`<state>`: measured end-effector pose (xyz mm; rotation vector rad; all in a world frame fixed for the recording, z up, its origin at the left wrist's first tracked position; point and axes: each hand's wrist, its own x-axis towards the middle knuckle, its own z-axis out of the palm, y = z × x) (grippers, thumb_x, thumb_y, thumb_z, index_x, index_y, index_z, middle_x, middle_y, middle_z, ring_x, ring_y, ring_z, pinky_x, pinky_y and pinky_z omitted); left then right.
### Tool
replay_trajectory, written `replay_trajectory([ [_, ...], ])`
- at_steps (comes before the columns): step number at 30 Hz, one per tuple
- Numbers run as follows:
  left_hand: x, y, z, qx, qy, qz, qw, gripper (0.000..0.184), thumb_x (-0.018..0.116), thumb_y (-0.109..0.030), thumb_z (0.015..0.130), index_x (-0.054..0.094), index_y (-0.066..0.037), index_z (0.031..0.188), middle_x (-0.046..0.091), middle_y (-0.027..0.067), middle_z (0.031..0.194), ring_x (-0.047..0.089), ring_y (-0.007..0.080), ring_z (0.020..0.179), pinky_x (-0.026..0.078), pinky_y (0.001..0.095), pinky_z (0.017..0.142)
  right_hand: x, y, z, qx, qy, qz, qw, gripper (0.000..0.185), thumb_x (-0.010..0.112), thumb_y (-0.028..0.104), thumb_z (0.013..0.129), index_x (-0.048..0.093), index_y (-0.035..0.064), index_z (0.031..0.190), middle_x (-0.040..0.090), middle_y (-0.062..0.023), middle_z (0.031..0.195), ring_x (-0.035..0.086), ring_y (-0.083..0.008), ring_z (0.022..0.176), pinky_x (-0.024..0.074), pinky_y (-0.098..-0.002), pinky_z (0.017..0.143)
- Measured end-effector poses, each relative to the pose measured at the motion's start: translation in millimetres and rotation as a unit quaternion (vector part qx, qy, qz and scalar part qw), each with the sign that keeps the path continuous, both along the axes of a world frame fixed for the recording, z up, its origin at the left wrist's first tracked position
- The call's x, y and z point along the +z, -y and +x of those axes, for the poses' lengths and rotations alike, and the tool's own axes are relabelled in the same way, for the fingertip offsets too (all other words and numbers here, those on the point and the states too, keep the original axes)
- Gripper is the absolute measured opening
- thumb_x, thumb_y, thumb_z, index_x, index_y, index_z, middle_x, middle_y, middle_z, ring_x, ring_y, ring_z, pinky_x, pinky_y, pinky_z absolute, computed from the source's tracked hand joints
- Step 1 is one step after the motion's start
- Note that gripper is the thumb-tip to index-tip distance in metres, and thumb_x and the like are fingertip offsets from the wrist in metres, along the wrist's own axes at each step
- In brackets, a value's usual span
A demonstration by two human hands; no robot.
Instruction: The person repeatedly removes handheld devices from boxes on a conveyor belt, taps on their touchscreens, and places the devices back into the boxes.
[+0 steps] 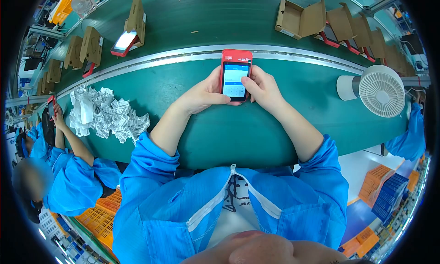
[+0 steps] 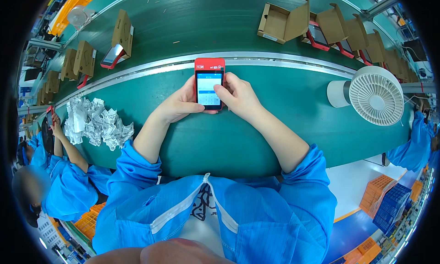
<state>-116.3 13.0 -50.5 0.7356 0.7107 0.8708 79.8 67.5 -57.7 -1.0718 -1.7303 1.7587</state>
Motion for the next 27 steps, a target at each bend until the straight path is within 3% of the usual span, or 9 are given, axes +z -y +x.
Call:
replay_trajectory([
  [7, 3.9, -0.2, 1.8, 0.004, 0.014, -0.003, 1.000, 0.084, 0.055, 0.009, 0.076, 0.012, -0.009, 0.146, 0.039, 0.0147, 0.135, 0.050, 0.0297, 0.120, 0.050, 0.0450, 0.093, 0.1, -0.1, 0.5, 0.002, -0.006, 0.003, 1.000, 0.037, 0.055, 0.030, 0.091, 0.051, -0.0024, 0.109, 0.064, -0.0109, 0.093, 0.061, -0.0120, 0.069, 0.0460, -0.0242, 0.049],
  [10, 1.7, -0.1, 0.2, 0.000, 0.015, -0.010, 1.000, 0.086, 0.054, 0.011, 0.077, 0.010, -0.011, 0.147, 0.036, 0.0154, 0.138, 0.048, 0.0321, 0.122, 0.048, 0.0484, 0.095, -0.7, 1.7, -1.2, -0.012, -0.009, 0.000, 1.000, 0.030, 0.054, 0.026, 0.093, 0.052, 0.0008, 0.108, 0.061, -0.0047, 0.086, 0.053, -0.0066, 0.060, 0.0417, -0.0206, 0.047],
  [13, 0.1, 0.3, 0.5, 0.005, 0.020, -0.012, 1.000, 0.086, 0.053, 0.012, 0.076, 0.010, -0.012, 0.147, 0.035, 0.0148, 0.139, 0.047, 0.0313, 0.124, 0.048, 0.0485, 0.095, -0.9, -0.7, 0.2, 0.001, -0.001, 0.000, 1.000, 0.037, 0.055, 0.030, 0.091, 0.051, -0.0024, 0.108, 0.064, -0.0110, 0.092, 0.061, -0.0120, 0.068, 0.0460, -0.0245, 0.049],
  [27, 2.1, -0.5, 0.8, 0.004, 0.008, -0.023, 1.000, 0.088, 0.051, 0.014, 0.076, 0.007, -0.012, 0.148, 0.033, 0.0148, 0.140, 0.045, 0.0303, 0.125, 0.048, 0.0490, 0.095, -5.1, -1.8, 0.3, 0.000, -0.001, 0.017, 1.000, 0.036, 0.055, 0.031, 0.091, 0.052, -0.0021, 0.105, 0.065, -0.0102, 0.085, 0.060, -0.0114, 0.064, 0.0457, -0.0247, 0.048],
])
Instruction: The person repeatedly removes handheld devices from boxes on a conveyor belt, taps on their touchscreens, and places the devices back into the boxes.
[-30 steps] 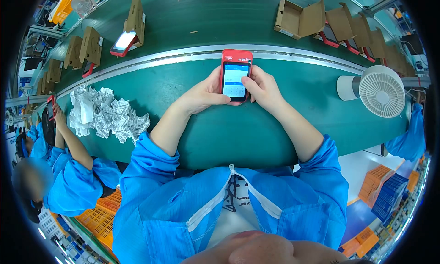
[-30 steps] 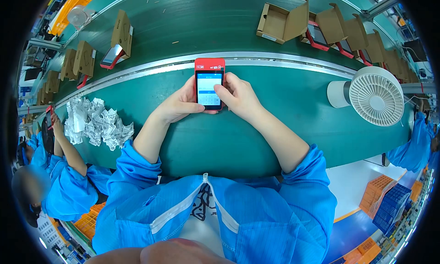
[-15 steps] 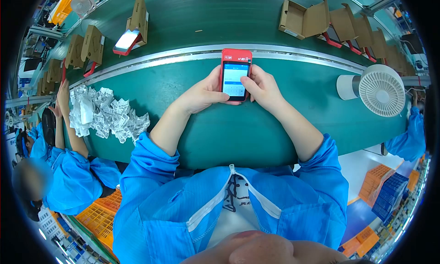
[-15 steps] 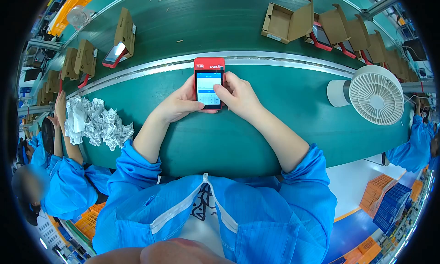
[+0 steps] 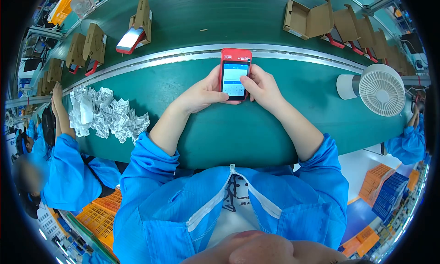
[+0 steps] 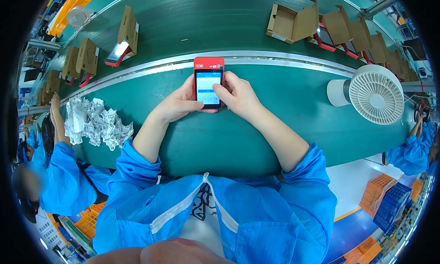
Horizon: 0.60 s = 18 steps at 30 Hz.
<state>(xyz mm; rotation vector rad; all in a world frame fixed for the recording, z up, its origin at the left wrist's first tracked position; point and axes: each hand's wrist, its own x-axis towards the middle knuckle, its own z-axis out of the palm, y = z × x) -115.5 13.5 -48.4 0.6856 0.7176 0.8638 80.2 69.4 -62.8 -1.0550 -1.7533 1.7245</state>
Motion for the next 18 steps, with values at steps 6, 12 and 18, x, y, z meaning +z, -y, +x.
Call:
replay_trajectory([
  [6, -0.4, 0.4, 0.1, -0.011, 0.000, 0.027, 1.000, 0.089, 0.056, 0.010, 0.076, 0.008, -0.012, 0.148, 0.034, 0.0148, 0.139, 0.046, 0.0298, 0.124, 0.049, 0.0483, 0.095, 2.0, 0.7, -0.8, -0.017, 0.003, -0.004, 1.000, 0.037, 0.054, 0.034, 0.092, 0.054, -0.0014, 0.102, 0.064, -0.0093, 0.081, 0.059, -0.0115, 0.061, 0.0454, -0.0245, 0.047],
  [12, -0.3, 0.5, 0.0, -0.010, -0.012, 0.021, 1.000, 0.089, 0.057, 0.010, 0.075, 0.008, -0.011, 0.147, 0.035, 0.0145, 0.139, 0.046, 0.0301, 0.124, 0.048, 0.0482, 0.095, 3.2, 1.7, -1.3, -0.029, 0.003, -0.004, 1.000, 0.037, 0.051, 0.036, 0.094, 0.057, -0.0003, 0.101, 0.062, -0.0065, 0.074, 0.056, -0.0099, 0.057, 0.0448, -0.0242, 0.047],
  [18, 0.1, -0.4, 0.6, 0.003, 0.008, -0.005, 1.000, 0.089, 0.054, 0.011, 0.074, 0.008, -0.010, 0.147, 0.035, 0.0149, 0.139, 0.046, 0.0304, 0.124, 0.049, 0.0475, 0.094, 1.8, 1.7, -1.6, -0.031, -0.005, -0.010, 0.999, 0.036, 0.051, 0.035, 0.094, 0.057, 0.0001, 0.099, 0.061, -0.0050, 0.070, 0.055, -0.0094, 0.055, 0.0442, -0.0241, 0.046],
])
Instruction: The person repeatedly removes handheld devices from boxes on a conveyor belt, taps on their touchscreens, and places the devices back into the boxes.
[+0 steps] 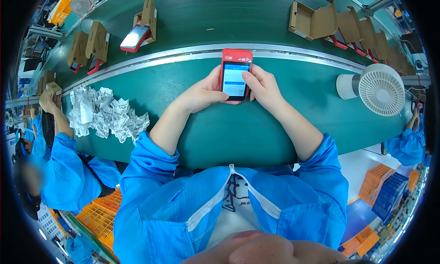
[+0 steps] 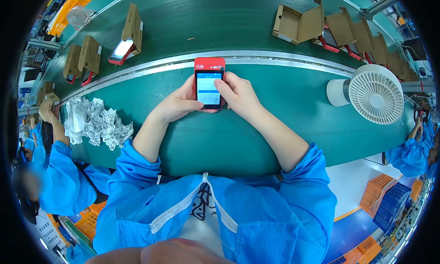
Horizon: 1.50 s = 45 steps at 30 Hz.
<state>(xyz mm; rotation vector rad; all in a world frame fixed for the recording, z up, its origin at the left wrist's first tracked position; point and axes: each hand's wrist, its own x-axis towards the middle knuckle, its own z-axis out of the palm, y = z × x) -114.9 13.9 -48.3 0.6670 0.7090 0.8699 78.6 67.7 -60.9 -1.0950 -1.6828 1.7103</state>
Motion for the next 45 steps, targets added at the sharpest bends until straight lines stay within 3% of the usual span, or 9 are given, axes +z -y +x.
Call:
replay_trajectory([
  [10, -1, 0, -1, -0.012, -0.027, 0.029, 0.999, 0.089, 0.055, 0.010, 0.073, 0.009, -0.010, 0.147, 0.036, 0.0153, 0.138, 0.047, 0.0308, 0.123, 0.048, 0.0485, 0.096, -2, -1, 0, 0.013, 0.006, 0.010, 1.000, 0.032, 0.060, 0.030, 0.088, 0.054, -0.0004, 0.094, 0.063, -0.0070, 0.075, 0.058, -0.0107, 0.060, 0.0460, -0.0251, 0.051],
  [13, -1, 0, -1, -0.011, -0.018, 0.026, 0.999, 0.089, 0.055, 0.010, 0.073, 0.010, -0.010, 0.147, 0.037, 0.0157, 0.138, 0.047, 0.0309, 0.123, 0.048, 0.0487, 0.096, -12, -2, -1, 0.020, -0.003, 0.084, 0.996, 0.031, 0.063, 0.027, 0.086, 0.054, -0.0006, 0.094, 0.063, -0.0070, 0.075, 0.058, -0.0110, 0.060, 0.0466, -0.0256, 0.053],
  [22, -1, 0, -2, -0.018, -0.018, 0.034, 0.999, 0.089, 0.056, 0.009, 0.074, 0.009, -0.011, 0.147, 0.036, 0.0156, 0.138, 0.048, 0.0300, 0.123, 0.050, 0.0468, 0.094, 0, -2, 0, 0.002, -0.002, -0.016, 1.000, 0.032, 0.056, 0.030, 0.091, 0.057, -0.0011, 0.097, 0.063, -0.0066, 0.073, 0.058, -0.0100, 0.059, 0.0464, -0.0251, 0.050],
  [30, 4, 1, 2, -0.010, -0.020, 0.034, 0.999, 0.084, 0.058, 0.005, 0.073, 0.015, -0.006, 0.144, 0.043, 0.0138, 0.132, 0.050, 0.0249, 0.119, 0.051, 0.0403, 0.092, 1, 1, -2, -0.019, -0.001, 0.001, 1.000, 0.033, 0.052, 0.031, 0.093, 0.060, -0.0009, 0.094, 0.062, -0.0056, 0.069, 0.057, -0.0097, 0.057, 0.0457, -0.0247, 0.047],
  [34, 1, 0, -1, -0.017, -0.010, 0.031, 0.999, 0.091, 0.062, 0.001, 0.073, 0.010, -0.011, 0.147, 0.036, 0.0143, 0.139, 0.048, 0.0304, 0.122, 0.048, 0.0478, 0.095, 2, 1, 0, -0.014, -0.029, -0.008, 0.999, 0.032, 0.051, 0.030, 0.094, 0.058, -0.0016, 0.097, 0.062, -0.0058, 0.073, 0.057, -0.0094, 0.060, 0.0460, -0.0246, 0.048],
  [37, 3, 0, -2, 0.006, 0.025, 0.019, 0.999, 0.092, 0.067, -0.012, 0.073, 0.012, -0.013, 0.147, 0.035, 0.0140, 0.140, 0.044, 0.0310, 0.125, 0.043, 0.0500, 0.099, 7, 4, 1, -0.003, -0.020, -0.023, 1.000, 0.041, 0.057, 0.032, 0.090, 0.052, -0.0027, 0.112, 0.063, -0.0127, 0.091, 0.063, -0.0175, 0.075, 0.0511, -0.0290, 0.059],
  [40, 0, 0, -2, 0.040, 0.088, 0.032, 0.995, 0.094, 0.068, -0.027, 0.073, 0.011, -0.016, 0.147, 0.032, 0.0123, 0.143, 0.038, 0.0305, 0.130, 0.036, 0.0500, 0.104, 12, 22, -9, -0.010, 0.082, 0.166, 0.983, 0.064, 0.065, 0.034, 0.083, 0.038, -0.0031, 0.128, 0.054, -0.0208, 0.115, 0.061, -0.0291, 0.097, 0.0521, -0.0356, 0.077],
  [41, -1, 1, -1, 0.046, 0.119, 0.045, 0.991, 0.093, 0.067, -0.029, 0.075, 0.010, -0.017, 0.147, 0.031, 0.0113, 0.144, 0.037, 0.0297, 0.131, 0.034, 0.0492, 0.106, 25, 28, -12, -0.003, 0.115, 0.193, 0.975, 0.080, 0.072, 0.031, 0.076, 0.029, -0.0030, 0.135, 0.044, -0.0260, 0.126, 0.053, -0.0376, 0.111, 0.0482, -0.0409, 0.089],
  [45, 3, 4, 6, 0.010, 0.137, 0.068, 0.988, 0.095, 0.065, -0.038, 0.076, 0.006, -0.018, 0.148, 0.024, 0.0109, 0.148, 0.029, 0.0285, 0.136, 0.028, 0.0479, 0.109, 30, 39, -18, -0.070, 0.110, 0.183, 0.974, 0.079, 0.073, 0.022, 0.075, 0.029, -0.0045, 0.134, 0.044, -0.0274, 0.124, 0.052, -0.0388, 0.113, 0.0470, -0.0417, 0.091],
])
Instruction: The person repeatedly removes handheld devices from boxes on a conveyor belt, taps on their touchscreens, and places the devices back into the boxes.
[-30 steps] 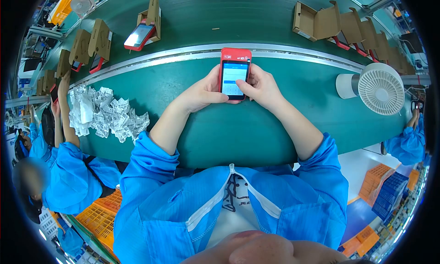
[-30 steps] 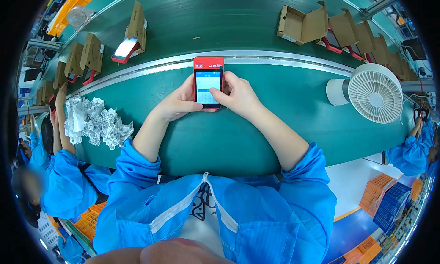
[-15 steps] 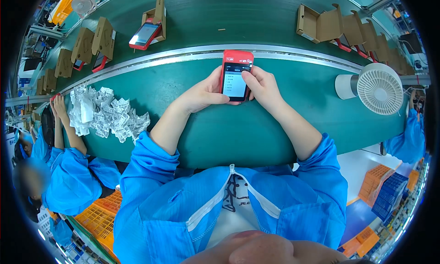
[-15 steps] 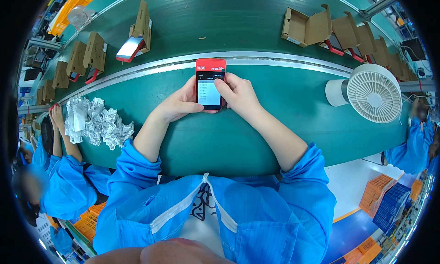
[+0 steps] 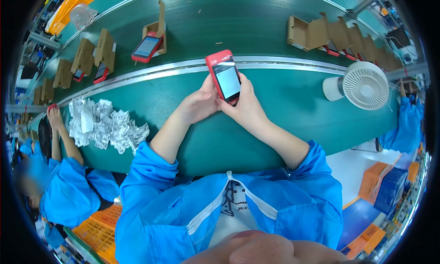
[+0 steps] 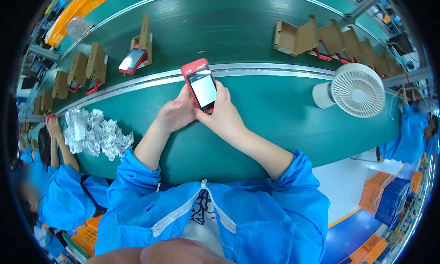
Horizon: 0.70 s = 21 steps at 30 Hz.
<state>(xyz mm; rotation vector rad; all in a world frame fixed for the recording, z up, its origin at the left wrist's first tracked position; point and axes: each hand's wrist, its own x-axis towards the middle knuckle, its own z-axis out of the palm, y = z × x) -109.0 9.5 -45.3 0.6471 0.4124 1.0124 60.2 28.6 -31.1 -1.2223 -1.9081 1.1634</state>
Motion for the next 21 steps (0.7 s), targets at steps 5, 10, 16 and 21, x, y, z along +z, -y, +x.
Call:
replay_trajectory([
  [5, 1, 2, -1, -0.092, -0.071, -0.006, 0.993, 0.101, 0.067, -0.049, 0.073, 0.009, -0.017, 0.150, 0.025, 0.0182, 0.148, 0.031, 0.0342, 0.135, 0.032, 0.0481, 0.105, -4, -32, 37, -0.110, -0.053, -0.031, 0.992, 0.064, 0.070, 0.022, 0.076, 0.041, -0.0063, 0.126, 0.058, -0.0200, 0.110, 0.059, -0.0257, 0.102, 0.0483, -0.0353, 0.084],
  [10, 4, 0, -4, -0.097, -0.097, 0.001, 0.991, 0.086, 0.061, -0.039, 0.083, 0.013, -0.013, 0.149, 0.030, 0.0210, 0.145, 0.037, 0.0354, 0.131, 0.037, 0.0490, 0.102, -9, -120, 109, -0.304, 0.005, 0.019, 0.953, 0.067, 0.066, 0.036, 0.078, 0.045, -0.0136, 0.118, 0.062, -0.0204, 0.097, 0.062, -0.0254, 0.085, 0.0498, -0.0340, 0.075],
  [16, 2, 1, -5, -0.090, -0.096, 0.002, 0.991, 0.080, 0.060, -0.036, 0.085, 0.018, -0.010, 0.147, 0.034, 0.0204, 0.142, 0.040, 0.0345, 0.128, 0.040, 0.0485, 0.101, -28, -181, 142, -0.386, 0.166, 0.006, 0.907, 0.079, 0.066, 0.041, 0.074, 0.040, -0.0134, 0.126, 0.057, -0.0309, 0.114, 0.058, -0.0375, 0.106, 0.0456, -0.0376, 0.091],
  [21, -1, 0, -6, -0.093, -0.096, -0.003, 0.991, 0.077, 0.059, -0.034, 0.086, 0.019, -0.010, 0.147, 0.035, 0.0208, 0.141, 0.041, 0.0341, 0.128, 0.041, 0.0476, 0.100, -24, -204, 149, -0.282, 0.180, 0.040, 0.942, 0.082, 0.067, 0.043, 0.073, 0.038, -0.0103, 0.130, 0.054, -0.0306, 0.120, 0.054, -0.0374, 0.113, 0.0422, -0.0372, 0.096],
])
